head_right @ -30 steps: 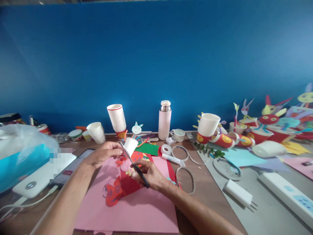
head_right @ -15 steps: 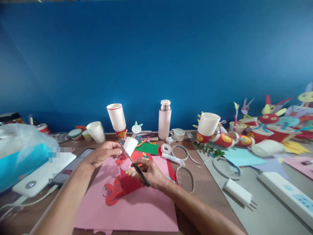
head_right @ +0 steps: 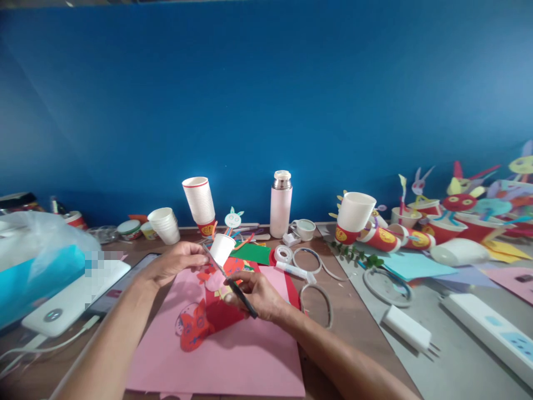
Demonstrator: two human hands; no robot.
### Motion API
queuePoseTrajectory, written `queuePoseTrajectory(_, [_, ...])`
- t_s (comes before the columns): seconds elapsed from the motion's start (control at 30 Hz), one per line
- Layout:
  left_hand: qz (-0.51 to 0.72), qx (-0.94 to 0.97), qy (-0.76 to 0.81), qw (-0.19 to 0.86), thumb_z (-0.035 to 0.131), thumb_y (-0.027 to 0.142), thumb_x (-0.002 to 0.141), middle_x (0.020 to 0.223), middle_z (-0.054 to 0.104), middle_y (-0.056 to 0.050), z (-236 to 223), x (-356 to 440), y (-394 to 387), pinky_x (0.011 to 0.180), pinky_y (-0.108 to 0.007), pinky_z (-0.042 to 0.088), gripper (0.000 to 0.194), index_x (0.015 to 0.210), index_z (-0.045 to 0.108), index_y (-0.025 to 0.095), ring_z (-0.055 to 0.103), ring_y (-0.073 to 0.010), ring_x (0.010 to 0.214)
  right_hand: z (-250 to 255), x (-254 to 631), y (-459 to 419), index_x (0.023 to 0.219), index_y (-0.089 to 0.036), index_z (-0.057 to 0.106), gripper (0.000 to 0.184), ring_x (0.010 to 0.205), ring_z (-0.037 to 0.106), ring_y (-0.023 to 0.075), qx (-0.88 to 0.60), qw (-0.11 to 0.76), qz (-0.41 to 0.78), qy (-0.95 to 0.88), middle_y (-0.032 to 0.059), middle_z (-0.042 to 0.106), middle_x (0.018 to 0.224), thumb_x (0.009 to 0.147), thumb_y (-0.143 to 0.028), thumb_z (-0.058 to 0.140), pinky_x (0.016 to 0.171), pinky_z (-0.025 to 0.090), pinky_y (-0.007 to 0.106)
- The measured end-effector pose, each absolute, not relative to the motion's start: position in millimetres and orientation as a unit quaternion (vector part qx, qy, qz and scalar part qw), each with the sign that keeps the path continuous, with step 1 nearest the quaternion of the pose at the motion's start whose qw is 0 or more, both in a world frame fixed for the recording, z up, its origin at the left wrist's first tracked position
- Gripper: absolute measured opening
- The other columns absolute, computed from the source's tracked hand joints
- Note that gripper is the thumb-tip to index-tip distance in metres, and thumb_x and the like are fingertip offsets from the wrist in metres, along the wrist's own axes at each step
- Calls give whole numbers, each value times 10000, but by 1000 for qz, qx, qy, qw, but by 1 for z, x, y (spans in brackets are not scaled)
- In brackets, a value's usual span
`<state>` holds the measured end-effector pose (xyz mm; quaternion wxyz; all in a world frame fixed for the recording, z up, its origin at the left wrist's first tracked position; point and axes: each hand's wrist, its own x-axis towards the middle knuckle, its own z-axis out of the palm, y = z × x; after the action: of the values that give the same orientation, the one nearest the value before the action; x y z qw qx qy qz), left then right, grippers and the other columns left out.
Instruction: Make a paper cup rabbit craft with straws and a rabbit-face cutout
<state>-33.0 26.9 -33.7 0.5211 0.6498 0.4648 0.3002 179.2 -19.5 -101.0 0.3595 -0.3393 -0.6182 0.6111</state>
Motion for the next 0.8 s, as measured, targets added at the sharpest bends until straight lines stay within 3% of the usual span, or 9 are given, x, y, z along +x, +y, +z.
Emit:
queuePoseTrajectory(0.4, [305, 637, 455, 542, 622, 260, 667, 611, 587, -12, -35, -37, 29, 563, -248, 349, 156, 696, 633, 108, 472, -100, 532, -100, 179, -19, 959, -136, 565, 437, 320, 375, 49, -346, 358, 619, -608, -85, 460, 420, 629, -397, 684, 297, 302, 155])
queuePoseTrajectory(0.6, [322, 607, 469, 555, 608, 226, 652, 565, 569, -2, -32, -32, 27, 559, -246, 361, 136, 703, 633, 103, 481, -101, 521, -95, 188, -13, 996, -157, 518, 416, 364, 414, 49, -353, 396, 588, -610, -56, 494, 552, 692, -422, 623, 334, 290, 163])
queuePoseTrajectory(0.8, [296, 615, 470, 560, 606, 245, 650, 549, 567, 3, -26, -7, 18, 545, -235, 355, 135, 653, 624, 111, 481, -97, 517, -71, 196, -10, 978, -171, 474, 455, 550, 444, 78, -320, 468, 563, -601, -41, 476, 654, 659, -444, 650, 503, 356, 205])
